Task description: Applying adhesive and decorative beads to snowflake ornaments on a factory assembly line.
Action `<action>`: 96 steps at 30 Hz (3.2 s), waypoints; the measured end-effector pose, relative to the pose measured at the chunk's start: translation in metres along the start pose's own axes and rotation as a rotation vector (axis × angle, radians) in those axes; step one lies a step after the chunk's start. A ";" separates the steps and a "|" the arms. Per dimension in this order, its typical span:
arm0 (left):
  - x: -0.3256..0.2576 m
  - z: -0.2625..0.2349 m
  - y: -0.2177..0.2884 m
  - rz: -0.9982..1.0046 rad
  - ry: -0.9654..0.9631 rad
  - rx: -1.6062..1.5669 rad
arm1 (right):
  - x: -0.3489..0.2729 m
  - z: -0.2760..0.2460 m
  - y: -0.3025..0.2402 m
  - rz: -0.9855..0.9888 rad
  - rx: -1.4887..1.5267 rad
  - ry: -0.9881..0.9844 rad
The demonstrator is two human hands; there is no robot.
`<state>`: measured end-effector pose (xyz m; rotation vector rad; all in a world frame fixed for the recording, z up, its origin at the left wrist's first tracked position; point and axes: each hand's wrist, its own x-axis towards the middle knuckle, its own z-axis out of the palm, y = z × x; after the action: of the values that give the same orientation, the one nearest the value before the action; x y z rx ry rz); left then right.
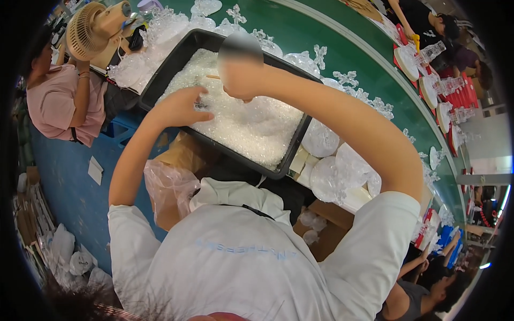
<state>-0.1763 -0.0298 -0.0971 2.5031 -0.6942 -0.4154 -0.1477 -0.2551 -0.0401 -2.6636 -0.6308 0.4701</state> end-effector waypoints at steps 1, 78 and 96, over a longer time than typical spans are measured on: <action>-0.001 0.003 0.003 0.027 -0.131 0.010 | 0.002 -0.001 -0.001 0.046 0.109 -0.062; 0.019 -0.011 -0.029 0.059 0.525 -0.558 | 0.104 -0.108 -0.035 -0.338 -0.030 0.666; 0.021 -0.007 -0.013 0.050 0.467 -0.389 | 0.234 -0.107 -0.039 -0.474 -0.167 0.325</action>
<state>-0.1513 -0.0290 -0.1013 2.0953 -0.4366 0.0571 0.0786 -0.1387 0.0157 -2.5307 -1.1884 -0.1492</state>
